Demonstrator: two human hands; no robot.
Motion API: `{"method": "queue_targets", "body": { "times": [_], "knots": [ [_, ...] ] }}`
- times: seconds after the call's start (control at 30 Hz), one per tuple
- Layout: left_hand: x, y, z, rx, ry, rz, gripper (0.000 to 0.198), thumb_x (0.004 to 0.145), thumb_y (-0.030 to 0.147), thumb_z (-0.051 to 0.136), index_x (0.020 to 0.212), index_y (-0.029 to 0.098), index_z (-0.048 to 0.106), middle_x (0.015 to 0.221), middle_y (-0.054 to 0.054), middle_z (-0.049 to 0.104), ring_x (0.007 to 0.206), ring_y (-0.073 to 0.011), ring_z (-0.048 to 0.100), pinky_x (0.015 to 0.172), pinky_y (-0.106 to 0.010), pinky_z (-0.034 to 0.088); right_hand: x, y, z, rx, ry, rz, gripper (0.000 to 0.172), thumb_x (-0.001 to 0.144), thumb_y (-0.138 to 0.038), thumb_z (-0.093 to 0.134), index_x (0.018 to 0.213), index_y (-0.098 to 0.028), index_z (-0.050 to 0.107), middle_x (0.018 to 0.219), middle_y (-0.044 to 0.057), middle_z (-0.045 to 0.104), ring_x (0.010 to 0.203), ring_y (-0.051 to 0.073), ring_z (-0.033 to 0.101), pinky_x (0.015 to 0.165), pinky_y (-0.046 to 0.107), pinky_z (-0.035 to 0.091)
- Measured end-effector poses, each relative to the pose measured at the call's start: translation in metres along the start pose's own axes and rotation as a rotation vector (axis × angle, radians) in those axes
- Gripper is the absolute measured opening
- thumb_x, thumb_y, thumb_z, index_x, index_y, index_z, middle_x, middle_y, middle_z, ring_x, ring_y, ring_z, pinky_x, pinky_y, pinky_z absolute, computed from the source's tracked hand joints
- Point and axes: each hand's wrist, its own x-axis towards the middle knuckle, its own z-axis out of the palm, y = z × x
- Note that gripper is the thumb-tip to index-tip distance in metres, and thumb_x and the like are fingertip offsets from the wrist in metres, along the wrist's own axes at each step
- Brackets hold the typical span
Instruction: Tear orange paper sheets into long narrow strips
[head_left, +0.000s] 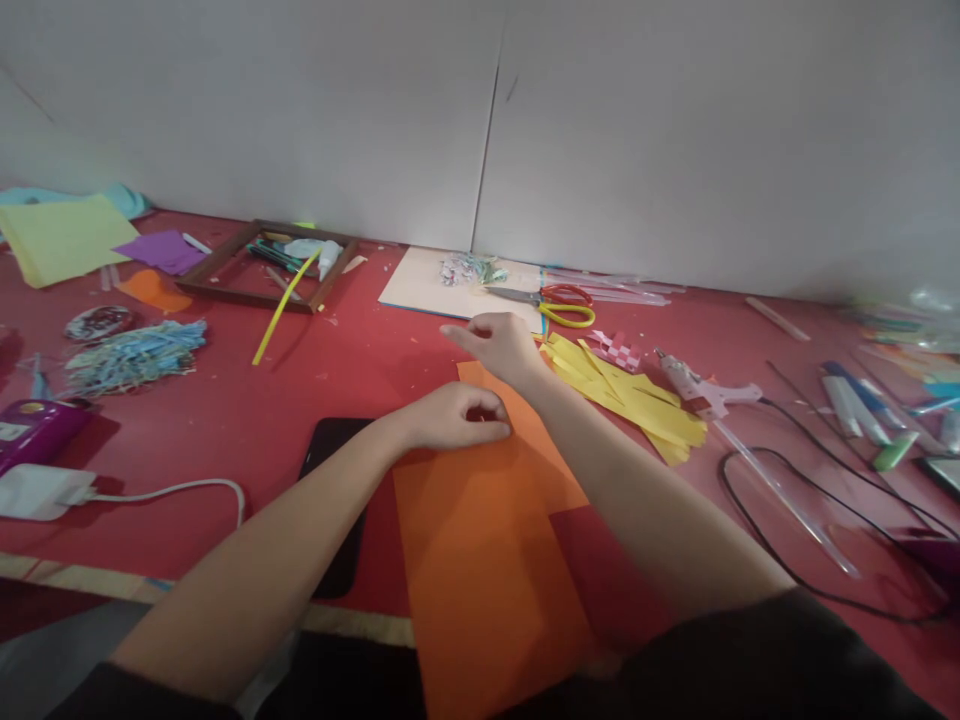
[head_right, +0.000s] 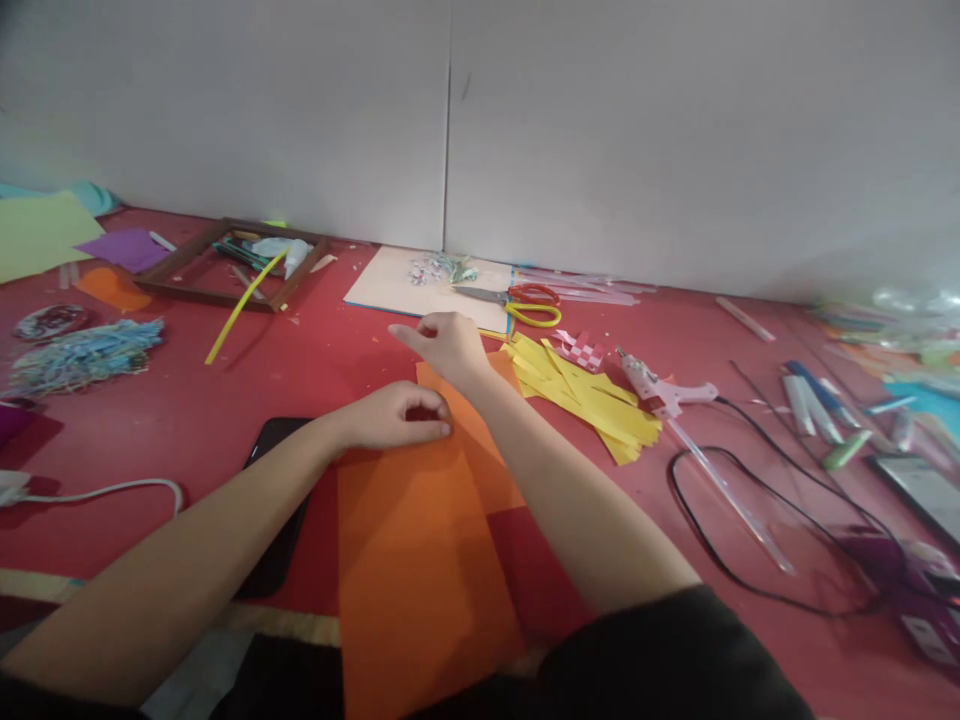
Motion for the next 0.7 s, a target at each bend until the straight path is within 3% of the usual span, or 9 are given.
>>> {"method": "queue_targets", "body": {
  "times": [0.1, 0.2, 0.27, 0.33, 0.43, 0.5, 0.57, 0.7],
  "knots": [
    [0.000, -0.002, -0.004, -0.108, 0.205, -0.015, 0.024, 0.083, 0.040, 0.062, 0.078, 0.017, 0.065, 0.073, 0.001, 0.062, 0.067, -0.0125, 0.054, 0.062, -0.024, 0.041, -0.035, 0.006, -0.032, 0.395, -0.163, 0.139, 0.055, 0.083, -0.069, 0.056, 0.082, -0.016, 0.074, 0.078, 0.008, 0.073, 0.064, 0.014, 0.062, 0.058, 0.025, 0.048],
    [0.001, -0.003, -0.007, -0.361, 0.384, -0.036, 0.028, 0.083, 0.044, 0.064, 0.082, 0.017, 0.063, 0.074, 0.001, 0.061, 0.066, -0.0115, 0.055, 0.063, -0.023, 0.043, -0.066, 0.022, -0.074, 0.388, -0.336, 0.193, 0.056, 0.075, -0.071, 0.065, 0.096, -0.020, 0.078, 0.090, 0.010, 0.076, 0.074, 0.019, 0.069, 0.063, 0.028, 0.054],
    [0.002, -0.004, -0.008, -0.488, 0.507, -0.046, 0.028, 0.083, 0.045, 0.066, 0.085, 0.017, 0.062, 0.077, 0.001, 0.063, 0.068, -0.0117, 0.058, 0.064, -0.023, 0.045, -0.080, 0.038, -0.097, 0.209, -0.315, 0.198, 0.052, 0.054, -0.058, 0.087, 0.094, -0.025, 0.080, 0.102, 0.008, 0.077, 0.090, 0.026, 0.071, 0.071, 0.033, 0.057],
    [0.003, -0.007, -0.010, -0.523, 0.642, -0.036, 0.027, 0.083, 0.044, 0.066, 0.085, 0.018, 0.061, 0.078, 0.001, 0.063, 0.070, -0.0119, 0.058, 0.065, -0.023, 0.046, -0.090, 0.054, -0.112, 0.088, -0.206, 0.203, 0.054, 0.042, -0.045, 0.095, 0.090, -0.026, 0.080, 0.104, 0.008, 0.077, 0.097, 0.031, 0.070, 0.077, 0.037, 0.059],
    [0.005, -0.013, -0.012, -0.458, 0.797, -0.003, 0.025, 0.084, 0.042, 0.064, 0.083, 0.018, 0.059, 0.077, 0.001, 0.061, 0.072, -0.0121, 0.058, 0.067, -0.023, 0.046, -0.099, 0.073, -0.115, 0.216, -0.052, 0.256, 0.045, 0.052, -0.045, 0.091, 0.089, -0.022, 0.078, 0.095, 0.009, 0.078, 0.090, 0.030, 0.072, 0.078, 0.042, 0.060],
    [0.005, -0.015, -0.013, -0.426, 0.816, -0.008, 0.026, 0.086, 0.044, 0.063, 0.086, 0.018, 0.058, 0.077, 0.001, 0.061, 0.071, -0.0124, 0.059, 0.067, -0.023, 0.047, -0.102, 0.081, -0.108, 0.439, 0.029, 0.279, 0.043, 0.060, -0.046, 0.087, 0.092, -0.020, 0.076, 0.090, 0.008, 0.078, 0.086, 0.028, 0.074, 0.079, 0.043, 0.061],
    [0.004, -0.015, -0.013, -0.425, 0.748, -0.043, 0.030, 0.086, 0.049, 0.062, 0.092, 0.020, 0.058, 0.080, 0.000, 0.062, 0.070, -0.0133, 0.061, 0.065, -0.024, 0.048, -0.102, 0.084, -0.101, 0.612, 0.127, 0.279, 0.041, 0.063, -0.044, 0.086, 0.095, -0.020, 0.074, 0.094, 0.008, 0.078, 0.086, 0.027, 0.074, 0.081, 0.043, 0.061],
    [0.000, -0.011, -0.012, -0.265, 0.620, -0.079, 0.035, 0.083, 0.050, 0.068, 0.096, 0.019, 0.059, 0.092, -0.005, 0.069, 0.082, -0.0180, 0.067, 0.071, -0.028, 0.051, -0.104, 0.086, -0.091, 0.714, 0.206, 0.261, 0.034, 0.066, -0.039, 0.084, 0.094, -0.023, 0.073, 0.101, 0.007, 0.078, 0.089, 0.025, 0.074, 0.083, 0.042, 0.060]
  ]
}}
